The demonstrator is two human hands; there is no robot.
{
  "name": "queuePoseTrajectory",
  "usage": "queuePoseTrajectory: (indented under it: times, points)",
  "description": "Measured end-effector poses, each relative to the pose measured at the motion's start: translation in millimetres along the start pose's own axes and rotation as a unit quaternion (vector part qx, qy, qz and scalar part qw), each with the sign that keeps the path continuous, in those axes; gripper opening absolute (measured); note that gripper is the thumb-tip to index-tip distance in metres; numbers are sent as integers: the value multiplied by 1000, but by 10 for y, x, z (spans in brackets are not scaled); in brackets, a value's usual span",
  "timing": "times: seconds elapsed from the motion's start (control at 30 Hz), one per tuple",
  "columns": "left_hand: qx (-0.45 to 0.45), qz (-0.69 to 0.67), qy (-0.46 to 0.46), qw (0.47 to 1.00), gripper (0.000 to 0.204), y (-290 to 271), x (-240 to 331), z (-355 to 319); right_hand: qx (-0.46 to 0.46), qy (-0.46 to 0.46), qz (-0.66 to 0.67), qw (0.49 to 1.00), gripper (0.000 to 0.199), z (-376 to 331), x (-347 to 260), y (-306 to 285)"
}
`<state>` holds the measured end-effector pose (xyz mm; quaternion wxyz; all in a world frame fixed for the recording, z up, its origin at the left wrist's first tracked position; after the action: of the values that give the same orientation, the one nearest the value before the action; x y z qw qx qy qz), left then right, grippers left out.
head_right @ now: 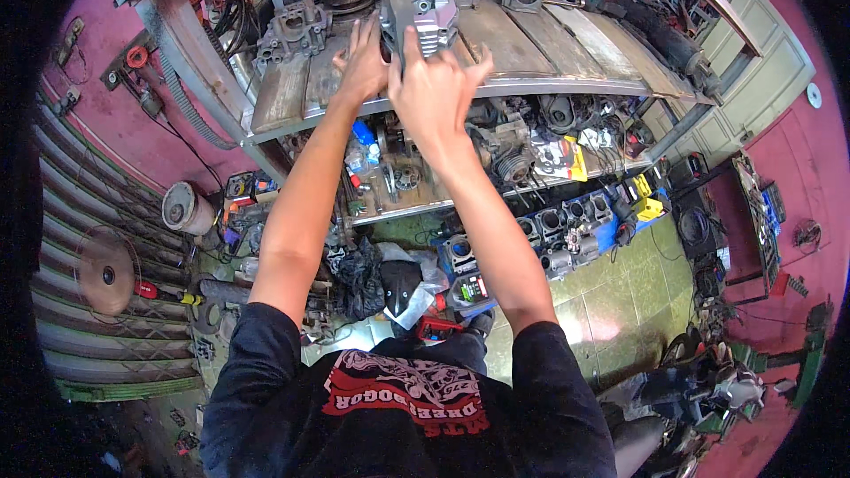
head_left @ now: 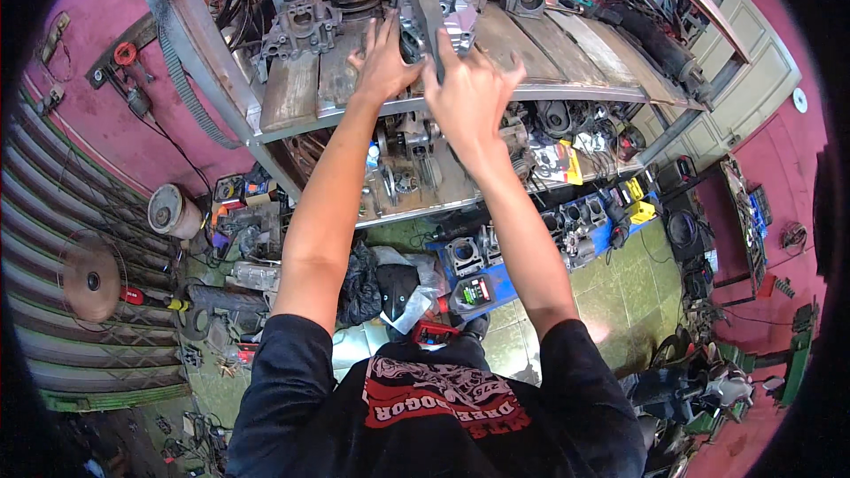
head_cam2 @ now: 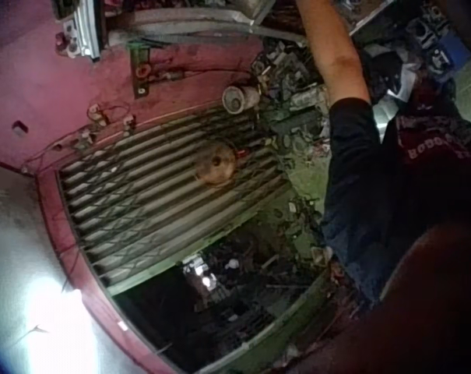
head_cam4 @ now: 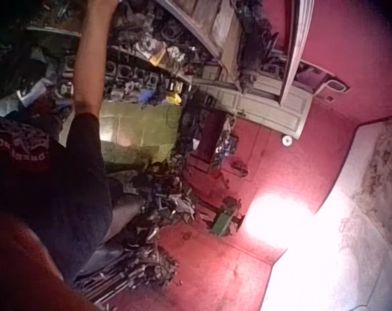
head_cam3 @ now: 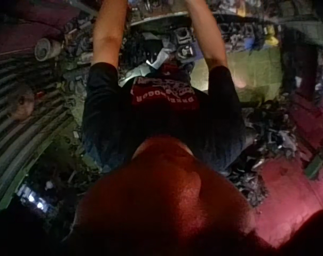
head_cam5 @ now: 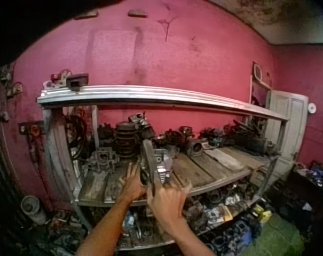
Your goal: The person files a metallic engine cylinder head on a wooden workbench using a metal file. They repeatedly rotate and reposition the part to file different edges and surfaces, then place the file down and adjust the part's position on the bench.
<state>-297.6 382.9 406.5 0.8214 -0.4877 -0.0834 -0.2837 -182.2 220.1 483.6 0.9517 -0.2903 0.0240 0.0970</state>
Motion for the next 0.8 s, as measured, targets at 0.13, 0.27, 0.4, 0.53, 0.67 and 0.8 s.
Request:
queuePoseTrajectory:
  times: [0.13,0.27,0.4,0.53,0.67,0.8]
  points:
    - [6,3,13,1000,111,15,-59,12,-44,-7,-37,998,41,-30,-130,53]
    - [-16,19,-17,1000,114,-16,-33,-35,-35,-7,29,999,39,-280,-123,-187]
    - [1,4,3,1000,125,-5,17,-35,16,22,9,1000,37,26,153,-207]
    - [3,4,2,1000,131,5,12,-13,8,39,-47,998,38,91,417,-56]
    - [12,17,10,1000,128,-7,11,-43,9,52,-18,998,42,-349,568,-66]
    - [18,8,11,1000,130,-6,-27,-56,-23,108,7,994,42,-263,662,-203]
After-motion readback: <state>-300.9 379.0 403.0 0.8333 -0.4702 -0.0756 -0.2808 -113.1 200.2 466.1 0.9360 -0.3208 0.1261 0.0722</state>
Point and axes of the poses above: each hand's wrist, its own z-axis towards the middle knuckle, its own y-axis out of the palm, x = y × z, the point moved 6 cm from there along z, towards the middle knuckle, and after that the axes turned 1 degree about z, right-handed, at the moved point
